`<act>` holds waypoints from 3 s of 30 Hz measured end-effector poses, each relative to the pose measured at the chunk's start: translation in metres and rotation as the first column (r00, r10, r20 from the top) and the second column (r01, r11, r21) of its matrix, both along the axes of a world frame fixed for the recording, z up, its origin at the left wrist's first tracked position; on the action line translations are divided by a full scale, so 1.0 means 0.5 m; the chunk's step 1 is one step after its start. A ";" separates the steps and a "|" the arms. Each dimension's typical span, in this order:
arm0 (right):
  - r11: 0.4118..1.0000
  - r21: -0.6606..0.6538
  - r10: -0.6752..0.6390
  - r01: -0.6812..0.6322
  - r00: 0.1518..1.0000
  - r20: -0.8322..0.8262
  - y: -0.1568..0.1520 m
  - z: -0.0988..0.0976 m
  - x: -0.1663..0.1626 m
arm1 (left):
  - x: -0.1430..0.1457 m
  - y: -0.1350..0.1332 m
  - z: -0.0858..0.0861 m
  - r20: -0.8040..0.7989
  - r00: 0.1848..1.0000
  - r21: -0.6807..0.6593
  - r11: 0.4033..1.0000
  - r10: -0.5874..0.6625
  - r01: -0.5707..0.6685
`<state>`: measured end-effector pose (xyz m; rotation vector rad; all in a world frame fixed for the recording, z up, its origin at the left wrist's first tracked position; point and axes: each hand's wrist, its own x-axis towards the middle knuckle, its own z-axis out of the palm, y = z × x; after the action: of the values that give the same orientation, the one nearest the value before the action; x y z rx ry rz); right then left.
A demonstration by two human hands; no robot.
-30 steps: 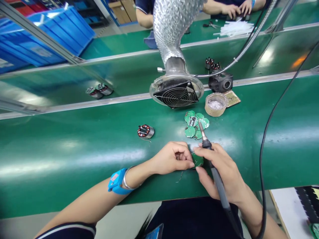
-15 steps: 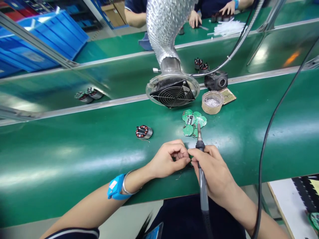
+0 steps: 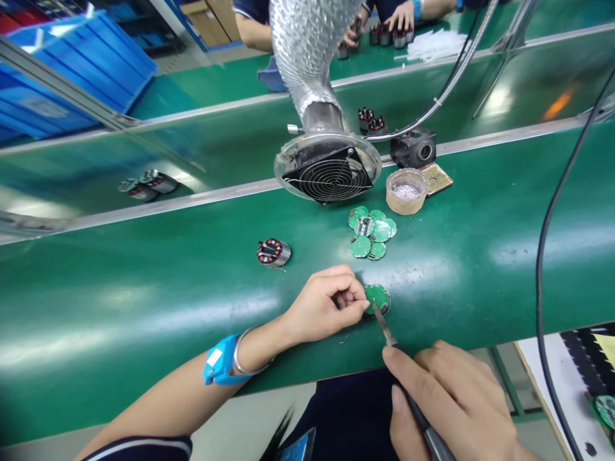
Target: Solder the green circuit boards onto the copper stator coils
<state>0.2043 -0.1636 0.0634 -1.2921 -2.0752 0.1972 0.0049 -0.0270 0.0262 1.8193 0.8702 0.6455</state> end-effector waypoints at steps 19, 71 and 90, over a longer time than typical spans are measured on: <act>1.000 0.022 -0.004 0.004 1.000 -0.010 0.030 0.008 -0.023 | 0.001 0.004 0.014 -0.060 0.998 -0.010 0.999 -0.035 0.034; 0.997 -0.064 0.017 -0.034 0.967 -0.253 0.125 -0.113 -0.035 | -0.050 0.017 -0.046 -0.015 0.959 0.432 0.863 -0.283 0.262; 0.994 -0.095 0.023 -0.051 0.962 -0.272 0.130 -0.114 -0.039 | -0.069 0.069 -0.040 0.212 0.977 -0.674 0.729 0.035 0.120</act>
<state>0.1850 -0.0984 0.0063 -1.2117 -1.8760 0.4749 -0.0294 0.0074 0.0063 1.0668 0.7797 0.3939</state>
